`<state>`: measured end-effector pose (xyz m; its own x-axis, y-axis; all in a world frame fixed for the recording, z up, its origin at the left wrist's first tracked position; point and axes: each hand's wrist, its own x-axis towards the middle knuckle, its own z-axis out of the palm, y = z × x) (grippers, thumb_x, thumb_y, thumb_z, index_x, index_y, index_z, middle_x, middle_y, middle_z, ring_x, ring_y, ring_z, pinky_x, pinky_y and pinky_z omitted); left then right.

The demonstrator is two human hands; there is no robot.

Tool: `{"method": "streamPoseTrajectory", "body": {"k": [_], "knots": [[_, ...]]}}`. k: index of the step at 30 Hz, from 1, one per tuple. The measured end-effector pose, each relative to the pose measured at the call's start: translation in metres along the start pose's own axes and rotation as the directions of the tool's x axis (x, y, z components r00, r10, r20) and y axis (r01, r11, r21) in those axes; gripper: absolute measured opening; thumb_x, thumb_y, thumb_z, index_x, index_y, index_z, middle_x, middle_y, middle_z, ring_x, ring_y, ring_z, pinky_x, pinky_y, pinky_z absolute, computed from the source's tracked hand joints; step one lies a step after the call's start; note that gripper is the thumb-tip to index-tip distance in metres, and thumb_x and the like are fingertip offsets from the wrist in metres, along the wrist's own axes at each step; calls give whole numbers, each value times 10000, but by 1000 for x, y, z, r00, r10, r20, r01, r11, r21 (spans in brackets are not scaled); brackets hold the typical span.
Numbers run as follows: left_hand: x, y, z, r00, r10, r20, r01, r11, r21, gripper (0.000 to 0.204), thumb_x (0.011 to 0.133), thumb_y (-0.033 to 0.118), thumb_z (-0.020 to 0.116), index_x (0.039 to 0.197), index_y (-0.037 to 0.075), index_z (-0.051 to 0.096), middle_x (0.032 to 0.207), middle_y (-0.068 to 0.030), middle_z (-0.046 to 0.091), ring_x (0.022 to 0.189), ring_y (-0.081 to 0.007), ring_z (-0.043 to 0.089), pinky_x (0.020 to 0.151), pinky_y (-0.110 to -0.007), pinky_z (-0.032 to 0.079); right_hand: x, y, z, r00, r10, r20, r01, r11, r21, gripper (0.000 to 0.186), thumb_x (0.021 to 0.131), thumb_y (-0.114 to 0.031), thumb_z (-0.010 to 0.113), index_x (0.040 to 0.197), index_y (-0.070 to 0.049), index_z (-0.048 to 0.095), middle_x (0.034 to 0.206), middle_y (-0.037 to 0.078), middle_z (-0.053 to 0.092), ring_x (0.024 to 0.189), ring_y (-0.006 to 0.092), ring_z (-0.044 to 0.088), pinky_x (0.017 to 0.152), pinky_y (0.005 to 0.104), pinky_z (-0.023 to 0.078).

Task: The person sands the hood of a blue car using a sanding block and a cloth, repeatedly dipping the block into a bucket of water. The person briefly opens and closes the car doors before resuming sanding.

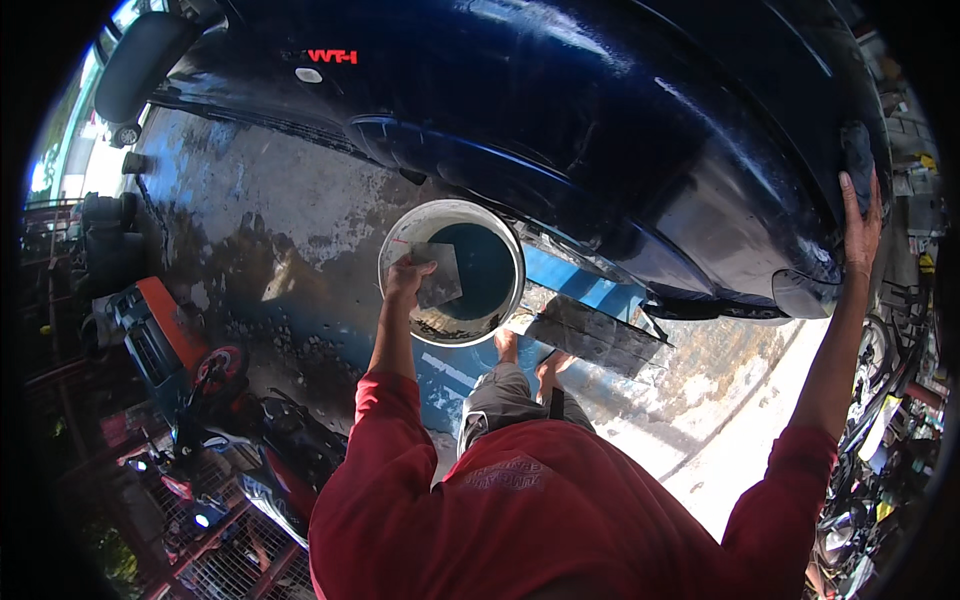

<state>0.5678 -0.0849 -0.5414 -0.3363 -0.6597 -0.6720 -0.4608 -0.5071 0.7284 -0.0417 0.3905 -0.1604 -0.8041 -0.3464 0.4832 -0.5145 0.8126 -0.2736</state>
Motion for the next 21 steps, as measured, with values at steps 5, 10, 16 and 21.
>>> {"method": "streamPoseTrajectory", "body": {"k": [5,10,16,21], "knots": [[113,-44,53,996,94,-6,-73,812,580,402,806,198,809,1170,32,778,1109,-209,791,1062,-370,760,950,-458,571,12,74,17,972,-232,23,220,881,-418,687,991,-333,610,1638,-170,446,1618,205,499,1482,390,485,1262,447,344],[125,-125,118,999,39,1,-26,652,758,418,897,288,707,1223,32,760,1232,-247,743,1193,-454,691,1028,-515,548,14,120,1,945,-313,93,327,894,-308,620,1036,-180,601,1638,-203,453,1594,197,535,1457,389,522,1248,450,366],[102,-136,95,993,115,26,-108,800,591,426,841,232,852,1184,7,738,1064,-203,773,967,-374,750,866,-458,557,-6,25,14,986,97,-139,-74,984,159,786,970,-583,720,1531,-54,572,1560,205,556,1469,359,506,1236,406,351],[44,-59,32,996,81,-24,-74,974,214,378,834,195,870,1150,23,753,1083,-104,778,941,-259,740,829,-410,579,-6,-29,4,974,171,-149,-163,984,66,795,945,-654,697,1507,-99,605,1530,184,583,1428,358,549,1200,428,404]]}}
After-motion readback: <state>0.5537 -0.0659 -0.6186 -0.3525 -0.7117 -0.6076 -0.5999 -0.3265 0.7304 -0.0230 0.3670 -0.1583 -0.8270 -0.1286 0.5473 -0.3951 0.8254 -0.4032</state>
